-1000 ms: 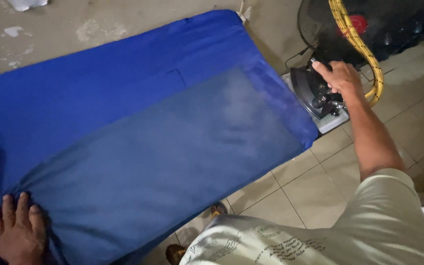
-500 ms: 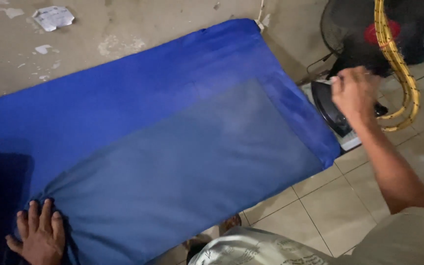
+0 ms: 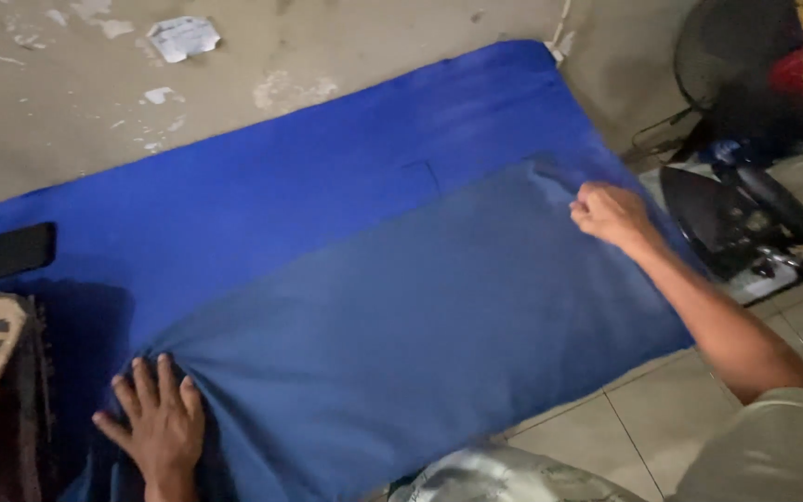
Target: Ironing a pair of blue pants on an ironing board and then folding them neatly.
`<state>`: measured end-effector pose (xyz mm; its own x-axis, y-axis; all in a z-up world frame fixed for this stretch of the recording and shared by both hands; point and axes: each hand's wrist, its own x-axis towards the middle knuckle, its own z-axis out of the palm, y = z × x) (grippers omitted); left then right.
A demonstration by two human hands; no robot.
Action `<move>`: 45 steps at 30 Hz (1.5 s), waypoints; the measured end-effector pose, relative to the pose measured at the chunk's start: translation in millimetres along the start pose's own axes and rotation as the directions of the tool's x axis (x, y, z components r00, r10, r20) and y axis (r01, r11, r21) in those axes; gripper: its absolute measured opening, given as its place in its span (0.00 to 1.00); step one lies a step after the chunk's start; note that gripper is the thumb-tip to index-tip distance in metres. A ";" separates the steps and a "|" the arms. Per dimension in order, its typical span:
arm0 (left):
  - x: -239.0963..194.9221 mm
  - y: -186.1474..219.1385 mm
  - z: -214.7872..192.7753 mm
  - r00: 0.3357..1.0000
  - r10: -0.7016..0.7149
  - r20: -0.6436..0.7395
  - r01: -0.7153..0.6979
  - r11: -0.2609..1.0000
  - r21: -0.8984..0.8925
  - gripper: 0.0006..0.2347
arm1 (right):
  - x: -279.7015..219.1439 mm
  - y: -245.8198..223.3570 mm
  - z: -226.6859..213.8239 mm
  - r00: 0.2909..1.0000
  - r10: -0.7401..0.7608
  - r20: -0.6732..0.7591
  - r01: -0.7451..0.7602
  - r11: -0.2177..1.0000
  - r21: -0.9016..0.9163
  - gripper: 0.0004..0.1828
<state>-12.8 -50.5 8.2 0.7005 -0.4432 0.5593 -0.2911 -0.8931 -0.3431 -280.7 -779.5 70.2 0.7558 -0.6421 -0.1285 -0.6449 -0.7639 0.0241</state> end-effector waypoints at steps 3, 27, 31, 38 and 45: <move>39.9 4.8 20.0 0.996 0.002 0.092 0.009 0.992 -0.127 0.24 | 41.9 -12.8 -24.2 0.988 -0.011 -0.157 0.006 0.999 -0.033 0.19; 120.9 119.3 -44.3 0.927 0.359 0.108 -0.257 0.818 -0.515 0.28 | -24.3 -61.2 -13.9 0.958 -0.191 -0.213 0.241 0.940 0.241 0.33; 101.3 126.3 -29.5 0.921 0.373 0.115 -0.270 0.822 -0.502 0.28 | -11.6 -41.1 -0.2 0.991 -0.132 -0.022 0.134 0.977 0.165 0.37; 100.3 121.2 -42.9 0.880 0.391 0.268 -0.185 0.804 -0.564 0.27 | -12.2 10.5 -21.6 0.793 -0.344 -0.502 0.531 0.794 0.295 0.25; 51.5 76.4 -78.8 0.979 0.178 0.102 -0.131 0.924 -0.359 0.25 | -71.5 190.9 -41.2 0.691 -0.099 -0.716 -0.026 0.986 -0.162 0.23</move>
<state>-50.4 -147.6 70.2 0.7003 -0.5847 0.4095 -0.5942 -0.7954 -0.1194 -453.2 -882.1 124.9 0.6677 -0.4144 0.6185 -0.6376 -0.7471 0.1878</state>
